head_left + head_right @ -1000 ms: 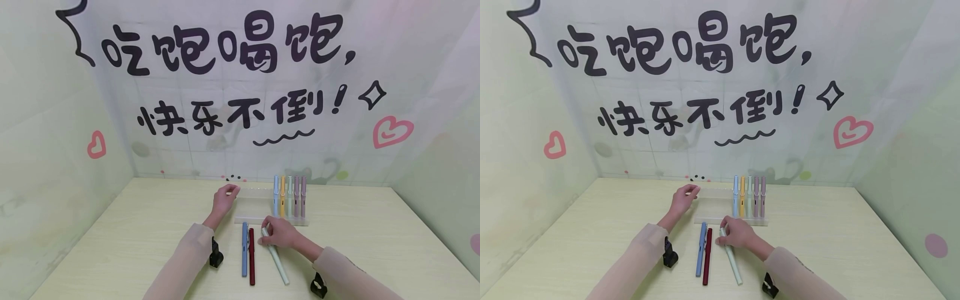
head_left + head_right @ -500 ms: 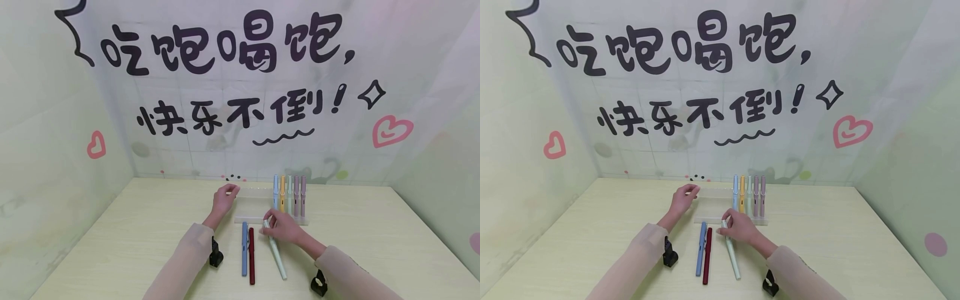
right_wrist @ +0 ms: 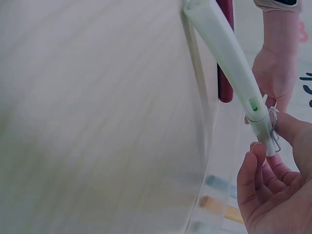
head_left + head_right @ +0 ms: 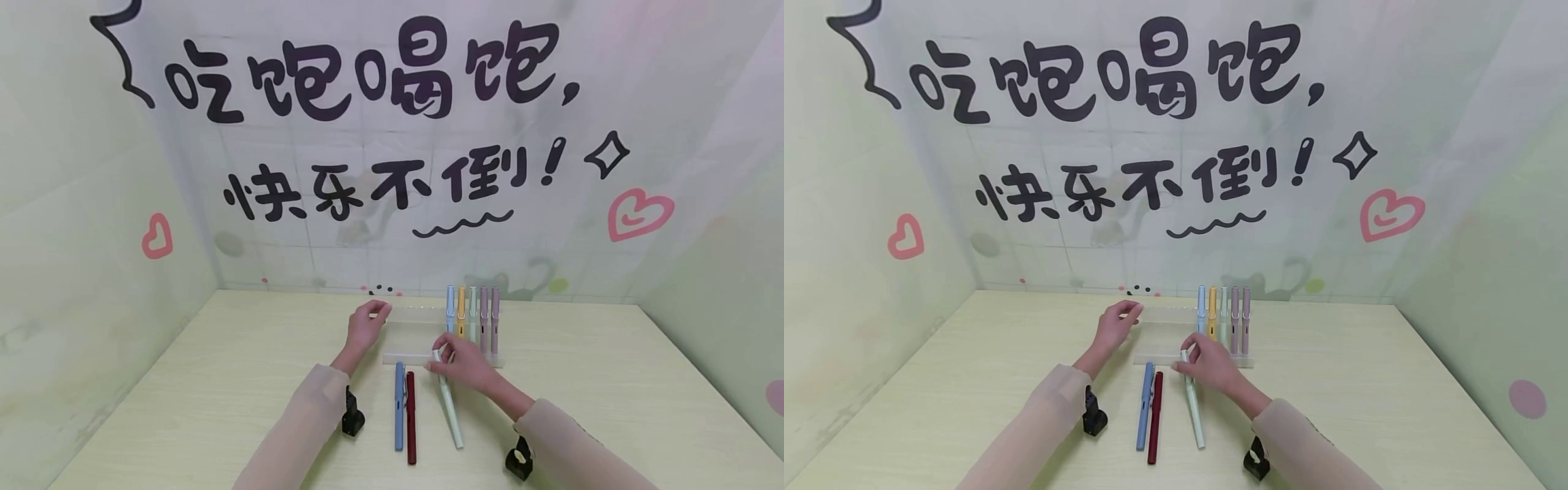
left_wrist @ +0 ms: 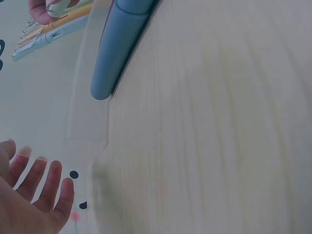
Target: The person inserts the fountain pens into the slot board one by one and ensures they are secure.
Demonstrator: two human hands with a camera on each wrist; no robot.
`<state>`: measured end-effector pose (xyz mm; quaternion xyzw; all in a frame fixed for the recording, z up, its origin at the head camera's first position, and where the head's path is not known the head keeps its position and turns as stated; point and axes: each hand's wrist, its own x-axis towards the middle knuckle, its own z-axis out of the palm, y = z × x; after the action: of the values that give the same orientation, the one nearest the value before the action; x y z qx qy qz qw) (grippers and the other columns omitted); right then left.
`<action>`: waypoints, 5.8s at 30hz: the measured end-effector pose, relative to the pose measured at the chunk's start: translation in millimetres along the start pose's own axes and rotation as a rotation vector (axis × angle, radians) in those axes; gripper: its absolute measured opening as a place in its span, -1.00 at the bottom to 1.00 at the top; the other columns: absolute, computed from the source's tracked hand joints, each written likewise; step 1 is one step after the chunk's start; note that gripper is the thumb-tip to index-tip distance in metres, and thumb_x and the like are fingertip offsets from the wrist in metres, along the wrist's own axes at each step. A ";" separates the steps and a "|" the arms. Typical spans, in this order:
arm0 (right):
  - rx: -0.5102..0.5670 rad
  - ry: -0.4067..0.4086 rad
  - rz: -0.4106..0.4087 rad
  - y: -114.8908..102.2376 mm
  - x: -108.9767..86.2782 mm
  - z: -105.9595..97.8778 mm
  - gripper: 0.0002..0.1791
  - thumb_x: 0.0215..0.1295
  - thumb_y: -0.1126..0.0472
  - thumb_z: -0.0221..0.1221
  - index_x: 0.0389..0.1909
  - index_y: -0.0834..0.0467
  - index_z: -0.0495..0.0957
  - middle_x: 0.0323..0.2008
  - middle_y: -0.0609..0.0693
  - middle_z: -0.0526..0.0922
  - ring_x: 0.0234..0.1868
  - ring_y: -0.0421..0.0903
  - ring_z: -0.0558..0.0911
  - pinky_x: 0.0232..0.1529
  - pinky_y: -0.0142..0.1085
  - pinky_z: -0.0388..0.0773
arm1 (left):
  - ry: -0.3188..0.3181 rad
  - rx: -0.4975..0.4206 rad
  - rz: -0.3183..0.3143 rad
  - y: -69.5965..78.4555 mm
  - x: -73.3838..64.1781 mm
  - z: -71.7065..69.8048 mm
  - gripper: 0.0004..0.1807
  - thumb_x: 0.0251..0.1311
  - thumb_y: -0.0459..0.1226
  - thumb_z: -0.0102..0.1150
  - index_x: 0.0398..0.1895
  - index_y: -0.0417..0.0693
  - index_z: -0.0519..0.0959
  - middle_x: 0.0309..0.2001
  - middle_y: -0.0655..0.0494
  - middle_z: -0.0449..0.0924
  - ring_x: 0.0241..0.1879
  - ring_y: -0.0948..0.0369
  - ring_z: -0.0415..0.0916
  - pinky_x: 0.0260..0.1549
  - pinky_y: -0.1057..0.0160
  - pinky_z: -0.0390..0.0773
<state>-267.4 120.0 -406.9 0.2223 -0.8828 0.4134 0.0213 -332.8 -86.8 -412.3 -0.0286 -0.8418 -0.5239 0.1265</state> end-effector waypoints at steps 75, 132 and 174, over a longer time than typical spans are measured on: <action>-0.074 0.380 -0.009 -23.6 58.3 -60.6 -0.66 0.07 0.12 0.23 -0.22 0.20 0.37 -0.53 0.03 0.48 -0.58 -0.11 0.45 -0.66 -0.33 0.36 | 0.015 -0.043 0.070 -5.6 0.9 0.9 -0.65 0.17 -0.07 0.04 -0.26 -0.20 0.55 -0.30 -0.02 0.55 -0.35 0.13 0.51 -0.34 0.22 0.52; -0.190 0.353 -0.105 -10.6 62.0 -34.9 -0.73 0.13 0.08 0.17 -0.24 0.18 0.45 -0.53 -0.04 0.55 -0.61 -0.20 0.46 -0.62 -0.36 0.42 | 0.010 -0.004 0.036 2.0 -2.0 -0.2 -0.73 0.20 -0.19 0.03 -0.21 -0.22 0.54 -0.25 -0.05 0.56 -0.34 0.12 0.52 -0.31 0.23 0.51; -0.296 0.214 -0.002 0.2 63.7 -35.2 -0.55 0.18 0.23 0.10 0.13 0.10 0.36 -0.81 -0.10 0.28 -0.79 -0.20 0.19 -0.80 -0.40 0.12 | 0.007 0.007 0.032 0.6 -1.1 1.5 -0.73 0.20 -0.20 0.02 -0.21 -0.23 0.54 -0.26 -0.06 0.55 -0.34 0.10 0.52 -0.33 0.22 0.52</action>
<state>-330.0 122.3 -369.8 0.1724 -0.9264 0.3001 0.1482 -331.9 -85.1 -412.6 -0.0398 -0.8428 -0.5188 0.1381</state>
